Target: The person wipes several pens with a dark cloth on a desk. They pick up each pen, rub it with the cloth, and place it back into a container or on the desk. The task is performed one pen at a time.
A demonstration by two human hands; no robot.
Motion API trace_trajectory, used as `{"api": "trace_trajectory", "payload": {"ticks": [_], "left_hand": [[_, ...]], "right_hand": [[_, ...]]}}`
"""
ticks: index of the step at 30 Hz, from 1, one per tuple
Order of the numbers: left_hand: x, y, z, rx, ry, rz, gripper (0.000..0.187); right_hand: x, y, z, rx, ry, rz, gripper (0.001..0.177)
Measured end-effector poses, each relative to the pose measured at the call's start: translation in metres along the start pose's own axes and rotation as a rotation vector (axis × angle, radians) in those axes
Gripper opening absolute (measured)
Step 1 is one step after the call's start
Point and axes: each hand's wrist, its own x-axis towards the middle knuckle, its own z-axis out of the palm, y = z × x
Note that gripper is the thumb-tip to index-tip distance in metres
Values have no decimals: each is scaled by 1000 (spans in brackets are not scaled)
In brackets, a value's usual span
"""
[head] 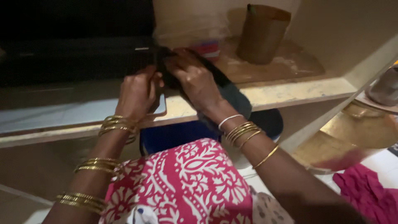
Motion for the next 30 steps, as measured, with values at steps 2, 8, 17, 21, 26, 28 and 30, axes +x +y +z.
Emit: {"api": "trace_trajectory", "payload": {"ticks": [2, 8, 17, 21, 26, 28, 30], "left_hand": [[-2, -1, 1, -113, 128, 205, 32], [0, 1, -9, -109, -52, -421, 44], [6, 5, 47, 141, 171, 45, 32], [0, 21, -2, -43, 102, -314, 32], [5, 26, -27, -594, 375, -269, 29], [7, 28, -21, -633, 346, -255, 27], [8, 27, -19, -689, 355, -354, 23]], "right_hand": [[-11, 9, 11, 37, 0, 162, 39], [-27, 68, 30, 144, 315, 728, 26], [34, -12, 34, 824, 54, 664, 39], [34, -11, 11, 336, -29, 440, 35], [31, -25, -11, 40, -187, 340, 28], [33, -39, -17, 64, -141, 304, 32], [35, -46, -24, 88, -122, 267, 35]]}}
